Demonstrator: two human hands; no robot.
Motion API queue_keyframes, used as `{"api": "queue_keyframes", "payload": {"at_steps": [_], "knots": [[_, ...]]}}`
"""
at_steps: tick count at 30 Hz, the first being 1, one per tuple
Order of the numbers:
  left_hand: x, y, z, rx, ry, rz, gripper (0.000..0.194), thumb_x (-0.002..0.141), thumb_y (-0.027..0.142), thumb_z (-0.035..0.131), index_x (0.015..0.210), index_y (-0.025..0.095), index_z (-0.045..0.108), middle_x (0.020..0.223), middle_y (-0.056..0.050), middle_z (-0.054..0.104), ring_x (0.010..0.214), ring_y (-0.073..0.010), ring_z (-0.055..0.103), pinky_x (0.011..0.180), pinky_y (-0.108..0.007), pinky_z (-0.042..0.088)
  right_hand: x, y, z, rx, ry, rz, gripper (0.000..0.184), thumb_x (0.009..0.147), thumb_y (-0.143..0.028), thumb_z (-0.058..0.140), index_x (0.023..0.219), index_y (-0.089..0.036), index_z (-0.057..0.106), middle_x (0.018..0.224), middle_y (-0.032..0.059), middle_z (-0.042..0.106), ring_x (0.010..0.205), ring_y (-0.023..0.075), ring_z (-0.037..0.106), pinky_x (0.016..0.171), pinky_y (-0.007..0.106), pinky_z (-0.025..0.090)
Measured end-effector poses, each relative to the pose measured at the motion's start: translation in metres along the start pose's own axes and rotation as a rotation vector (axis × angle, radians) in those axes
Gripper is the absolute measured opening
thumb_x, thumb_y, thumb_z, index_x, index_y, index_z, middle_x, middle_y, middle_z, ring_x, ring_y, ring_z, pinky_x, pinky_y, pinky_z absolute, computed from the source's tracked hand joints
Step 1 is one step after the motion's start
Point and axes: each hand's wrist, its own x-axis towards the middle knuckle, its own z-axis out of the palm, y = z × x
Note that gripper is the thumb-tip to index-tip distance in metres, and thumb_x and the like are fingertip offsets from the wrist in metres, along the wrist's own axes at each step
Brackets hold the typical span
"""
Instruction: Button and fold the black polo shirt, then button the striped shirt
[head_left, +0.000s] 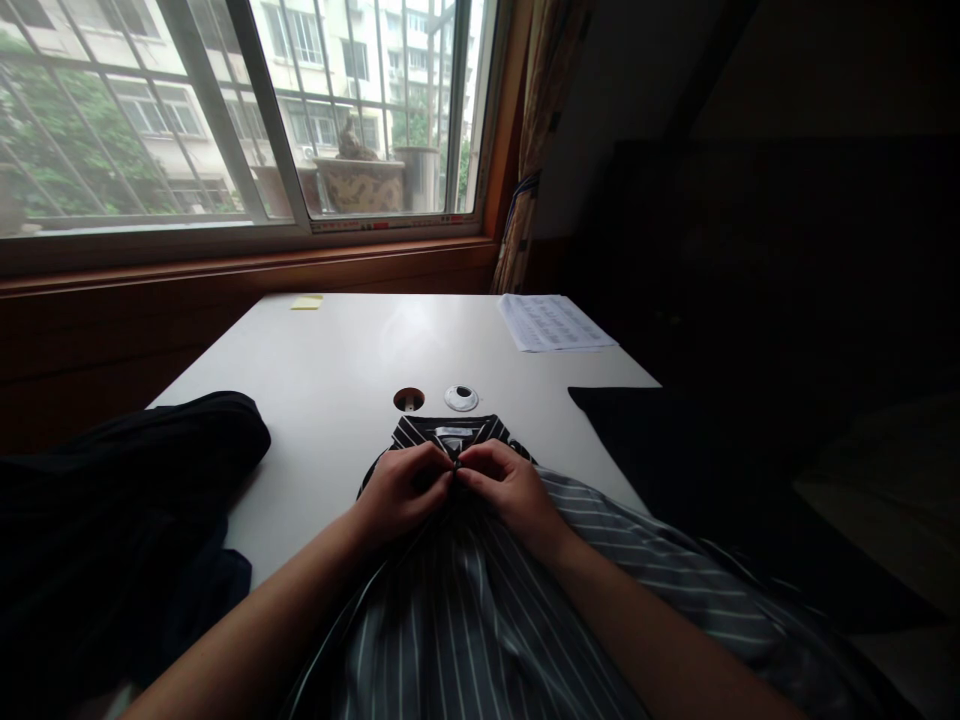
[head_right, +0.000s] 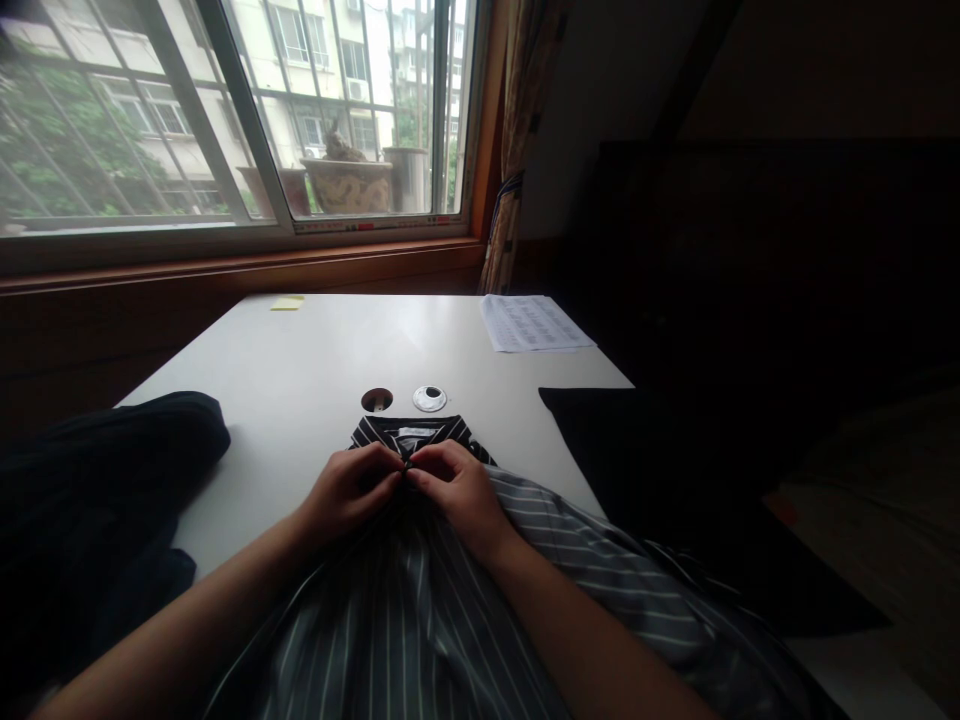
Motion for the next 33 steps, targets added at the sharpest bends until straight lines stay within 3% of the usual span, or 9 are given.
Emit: {"api": "queue_keyframes", "payload": {"at_steps": [4,11,20,33], "knots": [[0.002,-0.001,0.000,0.006,0.001,-0.048,0.007,0.090,0.024,0.059,0.088,0.018,0.061,0.076,0.000,0.065,0.065,-0.0109,0.058,0.063,-0.022,0.044,-0.002,-0.003,0.002,-0.098,0.011,-0.053,0.015,0.082,-0.030,0.073,0.094,-0.023,0.069,0.094,0.0011,0.065,0.088,0.0178,0.065,0.080,0.031,0.053],[0.002,-0.008,0.003,-0.013,0.025,-0.070,0.009,0.088,0.022,0.060,0.094,0.020,0.054,0.081,0.001,0.062,0.069,-0.0115,0.058,0.064,-0.023,0.045,-0.002,-0.008,0.003,-0.151,0.008,-0.098,0.012,0.082,-0.023,0.072,0.094,-0.023,0.069,0.093,0.0003,0.064,0.087,0.0170,0.065,0.079,0.030,0.053],[0.000,-0.016,0.008,-0.078,0.062,-0.114,0.024,0.086,0.017,0.060,0.105,0.024,0.047,0.088,0.001,0.068,0.080,-0.0147,0.066,0.071,-0.026,0.049,-0.003,-0.006,0.004,-0.148,0.005,-0.076,0.015,0.082,-0.024,0.072,0.096,-0.024,0.067,0.093,0.0005,0.064,0.086,0.0176,0.065,0.078,0.031,0.054],[0.002,-0.016,0.009,-0.101,0.073,-0.131,0.028,0.084,0.016,0.060,0.107,0.023,0.046,0.091,0.000,0.065,0.082,-0.0151,0.065,0.073,-0.028,0.050,-0.003,-0.010,0.004,-0.260,0.027,-0.111,0.009,0.084,-0.025,0.069,0.092,-0.023,0.065,0.090,0.0007,0.064,0.084,0.0176,0.063,0.076,0.031,0.050]]}}
